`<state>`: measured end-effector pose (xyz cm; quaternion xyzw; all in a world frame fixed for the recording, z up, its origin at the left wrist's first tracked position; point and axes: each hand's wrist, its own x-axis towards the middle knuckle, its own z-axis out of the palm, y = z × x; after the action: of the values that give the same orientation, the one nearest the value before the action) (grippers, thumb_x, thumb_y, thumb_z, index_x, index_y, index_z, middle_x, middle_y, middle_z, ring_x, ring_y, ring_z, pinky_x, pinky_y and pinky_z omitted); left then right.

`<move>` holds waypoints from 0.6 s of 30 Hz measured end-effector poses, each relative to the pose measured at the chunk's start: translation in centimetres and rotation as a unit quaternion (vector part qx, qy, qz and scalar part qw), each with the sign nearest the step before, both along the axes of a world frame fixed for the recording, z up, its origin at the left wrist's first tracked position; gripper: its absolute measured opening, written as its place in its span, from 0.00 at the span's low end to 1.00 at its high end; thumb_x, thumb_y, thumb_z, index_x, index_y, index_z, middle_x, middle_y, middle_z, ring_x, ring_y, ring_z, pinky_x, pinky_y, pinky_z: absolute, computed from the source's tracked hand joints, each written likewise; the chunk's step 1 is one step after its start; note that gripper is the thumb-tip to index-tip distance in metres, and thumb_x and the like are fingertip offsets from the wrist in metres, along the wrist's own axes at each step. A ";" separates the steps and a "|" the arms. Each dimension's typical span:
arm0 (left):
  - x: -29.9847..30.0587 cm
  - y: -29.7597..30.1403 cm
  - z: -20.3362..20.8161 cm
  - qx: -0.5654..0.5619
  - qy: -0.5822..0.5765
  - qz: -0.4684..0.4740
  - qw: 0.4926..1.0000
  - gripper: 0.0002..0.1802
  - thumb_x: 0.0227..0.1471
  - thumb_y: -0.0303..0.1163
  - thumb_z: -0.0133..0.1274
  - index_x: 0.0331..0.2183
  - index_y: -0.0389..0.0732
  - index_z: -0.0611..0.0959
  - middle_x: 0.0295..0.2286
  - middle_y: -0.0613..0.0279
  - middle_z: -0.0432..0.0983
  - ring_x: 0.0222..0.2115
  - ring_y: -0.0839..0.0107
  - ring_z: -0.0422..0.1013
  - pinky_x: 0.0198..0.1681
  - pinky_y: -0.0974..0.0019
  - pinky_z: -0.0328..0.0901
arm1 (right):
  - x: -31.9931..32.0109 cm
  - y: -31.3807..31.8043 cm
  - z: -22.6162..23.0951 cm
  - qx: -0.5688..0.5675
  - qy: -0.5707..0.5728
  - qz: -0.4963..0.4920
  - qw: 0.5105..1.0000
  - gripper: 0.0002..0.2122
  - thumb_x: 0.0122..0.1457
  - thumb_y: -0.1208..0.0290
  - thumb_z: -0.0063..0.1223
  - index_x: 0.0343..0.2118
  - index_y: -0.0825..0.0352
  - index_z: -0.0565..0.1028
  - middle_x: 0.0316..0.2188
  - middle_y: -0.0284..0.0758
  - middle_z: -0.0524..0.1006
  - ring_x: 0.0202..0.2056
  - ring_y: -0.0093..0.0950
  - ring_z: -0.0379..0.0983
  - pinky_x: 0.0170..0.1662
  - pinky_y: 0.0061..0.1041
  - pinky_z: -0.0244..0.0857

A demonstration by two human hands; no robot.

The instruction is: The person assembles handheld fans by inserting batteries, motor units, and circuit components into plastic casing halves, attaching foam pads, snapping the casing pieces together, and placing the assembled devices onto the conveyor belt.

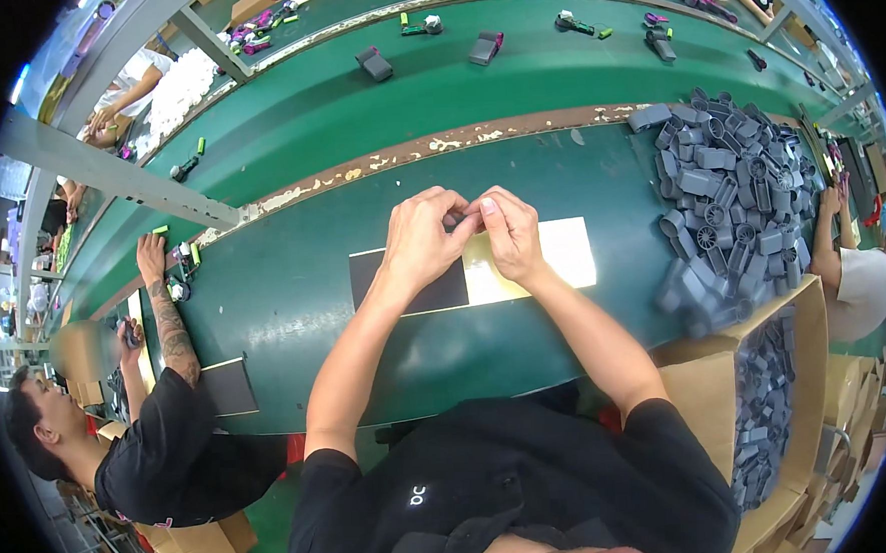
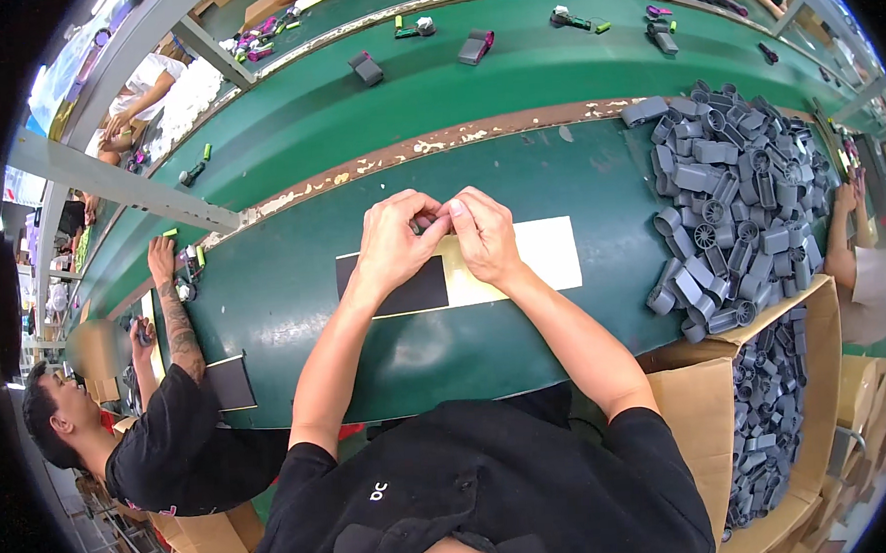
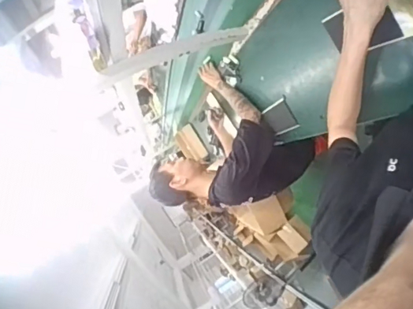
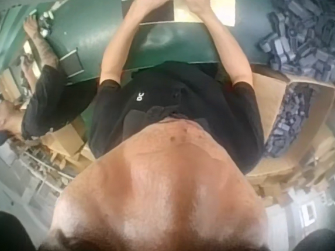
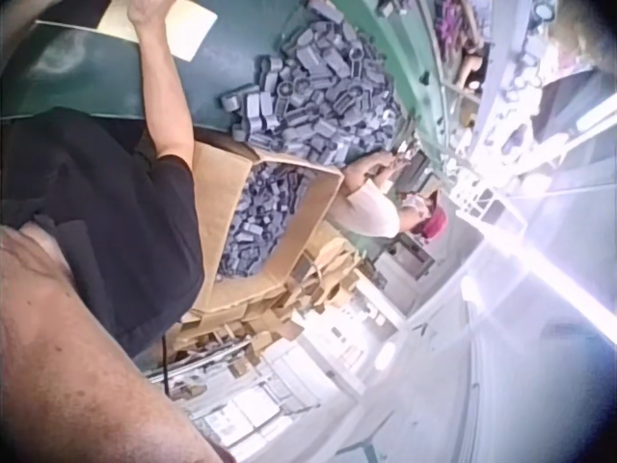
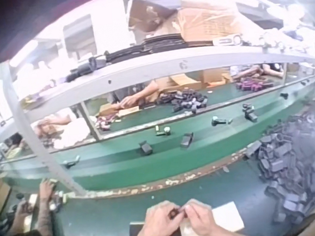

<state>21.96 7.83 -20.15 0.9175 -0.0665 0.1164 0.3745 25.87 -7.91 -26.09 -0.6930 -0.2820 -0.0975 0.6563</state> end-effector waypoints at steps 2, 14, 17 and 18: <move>-0.2 -0.1 0.1 0.003 0.030 0.005 1.000 0.11 0.49 0.35 0.66 0.29 0.36 0.87 0.26 0.53 0.81 0.26 0.58 0.79 0.31 0.57 0.72 | 0.0 -0.1 -0.1 -0.015 -0.012 0.003 1.000 0.15 0.70 0.71 0.45 0.28 0.73 0.76 0.23 0.41 0.74 0.24 0.37 0.72 0.29 0.33 0.65; -2.0 -0.7 -1.6 -0.023 -0.014 0.045 0.999 0.11 0.53 0.33 0.67 0.28 0.33 0.87 0.24 0.55 0.81 0.22 0.66 0.79 0.25 0.65 0.71 | 0.0 -0.4 0.4 -0.054 -0.018 0.021 0.998 0.14 0.68 0.72 0.48 0.25 0.73 0.75 0.21 0.42 0.73 0.23 0.39 0.71 0.28 0.34 0.64; -2.3 -0.7 -1.9 -0.051 -0.015 0.051 0.997 0.10 0.53 0.32 0.66 0.30 0.33 0.87 0.25 0.56 0.81 0.21 0.68 0.78 0.25 0.66 0.71 | 0.0 -0.2 0.4 -0.051 -0.016 0.021 0.998 0.14 0.68 0.72 0.48 0.25 0.73 0.75 0.21 0.42 0.73 0.23 0.39 0.71 0.27 0.34 0.64; -2.4 -0.8 -2.0 -0.056 -0.018 0.053 0.997 0.10 0.53 0.31 0.66 0.30 0.34 0.87 0.25 0.56 0.81 0.21 0.69 0.78 0.25 0.67 0.70 | -0.1 -0.2 0.5 -0.053 -0.017 0.023 0.998 0.14 0.68 0.72 0.48 0.25 0.73 0.75 0.21 0.42 0.73 0.23 0.39 0.71 0.27 0.34 0.64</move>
<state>19.61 7.06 -22.17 0.8949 -0.0175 0.1565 0.4175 25.80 -8.08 -25.62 -0.7186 -0.3138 -0.0794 0.6155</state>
